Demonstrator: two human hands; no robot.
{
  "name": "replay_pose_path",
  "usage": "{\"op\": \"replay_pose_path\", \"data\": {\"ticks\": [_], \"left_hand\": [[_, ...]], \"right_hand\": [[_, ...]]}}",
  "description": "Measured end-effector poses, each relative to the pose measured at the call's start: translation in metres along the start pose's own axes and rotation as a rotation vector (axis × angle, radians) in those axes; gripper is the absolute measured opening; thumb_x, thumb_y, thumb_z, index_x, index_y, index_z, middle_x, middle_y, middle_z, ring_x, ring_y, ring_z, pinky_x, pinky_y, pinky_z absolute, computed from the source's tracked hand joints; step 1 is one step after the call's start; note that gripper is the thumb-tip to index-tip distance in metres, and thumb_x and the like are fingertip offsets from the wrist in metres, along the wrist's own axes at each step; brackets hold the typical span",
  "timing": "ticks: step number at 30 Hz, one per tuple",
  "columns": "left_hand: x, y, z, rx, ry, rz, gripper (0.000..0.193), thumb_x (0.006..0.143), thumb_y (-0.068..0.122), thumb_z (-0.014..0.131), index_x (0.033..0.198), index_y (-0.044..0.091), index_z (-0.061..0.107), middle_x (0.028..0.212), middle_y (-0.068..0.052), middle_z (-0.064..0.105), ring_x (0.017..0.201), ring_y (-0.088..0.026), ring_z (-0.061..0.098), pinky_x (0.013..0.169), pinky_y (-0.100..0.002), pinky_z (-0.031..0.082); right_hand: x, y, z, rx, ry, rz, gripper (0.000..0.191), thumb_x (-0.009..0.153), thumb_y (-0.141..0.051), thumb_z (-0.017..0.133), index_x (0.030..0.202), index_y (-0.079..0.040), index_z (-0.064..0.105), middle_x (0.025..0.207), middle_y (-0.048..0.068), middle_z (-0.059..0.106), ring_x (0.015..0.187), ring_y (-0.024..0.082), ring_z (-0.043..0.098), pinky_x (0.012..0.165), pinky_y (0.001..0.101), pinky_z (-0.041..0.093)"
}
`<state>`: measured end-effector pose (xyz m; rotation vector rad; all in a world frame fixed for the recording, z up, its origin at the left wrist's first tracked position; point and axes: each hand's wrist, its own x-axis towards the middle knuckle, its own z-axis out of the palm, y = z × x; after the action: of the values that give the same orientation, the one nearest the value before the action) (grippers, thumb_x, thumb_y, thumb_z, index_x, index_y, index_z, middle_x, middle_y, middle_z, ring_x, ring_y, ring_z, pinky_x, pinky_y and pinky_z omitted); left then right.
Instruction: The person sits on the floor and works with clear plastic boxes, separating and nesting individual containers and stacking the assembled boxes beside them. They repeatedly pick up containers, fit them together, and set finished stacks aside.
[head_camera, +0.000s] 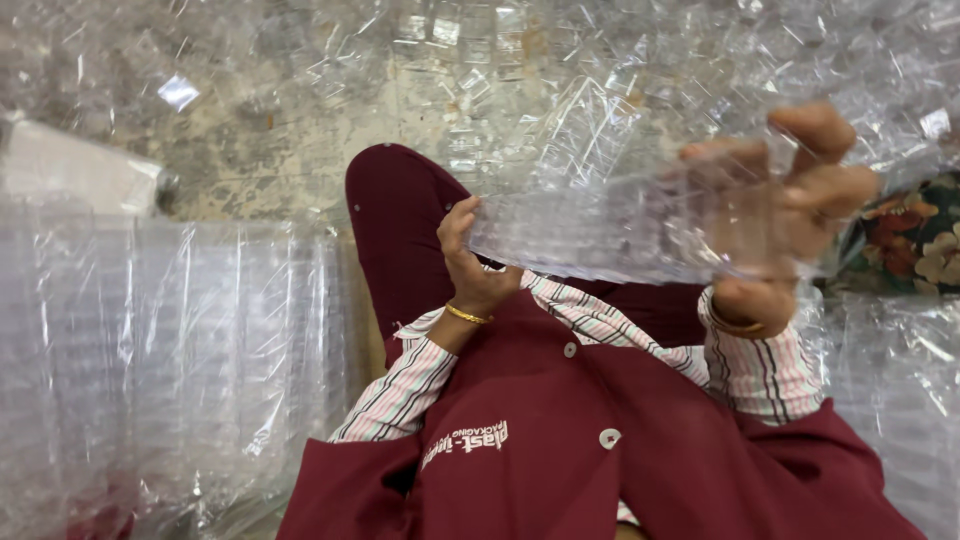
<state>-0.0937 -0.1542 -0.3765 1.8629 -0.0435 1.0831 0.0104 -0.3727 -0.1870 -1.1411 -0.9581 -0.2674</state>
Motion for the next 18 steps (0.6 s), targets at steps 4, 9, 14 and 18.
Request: {"op": "replay_pose_path", "data": {"ticks": [4, 9, 14, 18], "left_hand": [[0.0, -0.004, -0.007, 0.154, 0.068, 0.106, 0.079, 0.073, 0.016, 0.086, 0.133, 0.014, 0.035, 0.141, -0.017, 0.052, 0.127, -0.034, 0.052, 0.112, -0.052, 0.037], [-0.002, -0.007, -0.012, 0.17, 0.093, 0.129, 0.074, 0.077, 0.014, 0.084, 0.132, 0.015, 0.035, 0.144, -0.015, 0.05, 0.13, -0.031, 0.051, 0.112, -0.051, 0.037], [-0.005, -0.009, -0.015, 0.192, 0.02, 0.067, 0.075, 0.073, 0.016, 0.084, 0.134, 0.015, 0.039, 0.145, -0.014, 0.048, 0.129, -0.03, 0.05, 0.111, -0.051, 0.036], [-0.006, -0.007, -0.018, 0.17, -0.049, -0.032, 0.077, 0.068, 0.015, 0.08, 0.134, 0.015, 0.042, 0.144, -0.012, 0.05, 0.128, -0.029, 0.051, 0.11, -0.048, 0.037]], "right_hand": [[-0.014, 0.003, -0.005, 0.206, -0.013, 0.055, 0.066, 0.069, -0.017, 0.082, 0.125, -0.02, 0.047, 0.133, 0.013, 0.05, 0.123, 0.035, 0.067, 0.096, 0.0566, 0.064], [-0.019, 0.009, -0.012, 0.283, -0.009, 0.105, 0.07, 0.064, -0.014, 0.08, 0.124, -0.019, 0.045, 0.128, 0.014, 0.053, 0.123, 0.039, 0.067, 0.095, 0.0583, 0.063], [-0.022, 0.011, -0.007, 0.25, -0.023, 0.1, 0.07, 0.065, -0.014, 0.076, 0.126, -0.021, 0.043, 0.129, 0.015, 0.053, 0.123, 0.038, 0.065, 0.098, 0.059, 0.062], [-0.023, 0.012, 0.004, 0.208, 0.008, 0.119, 0.082, 0.069, -0.012, 0.079, 0.14, -0.025, 0.041, 0.134, 0.017, 0.054, 0.122, 0.035, 0.063, 0.102, 0.058, 0.062]]}}
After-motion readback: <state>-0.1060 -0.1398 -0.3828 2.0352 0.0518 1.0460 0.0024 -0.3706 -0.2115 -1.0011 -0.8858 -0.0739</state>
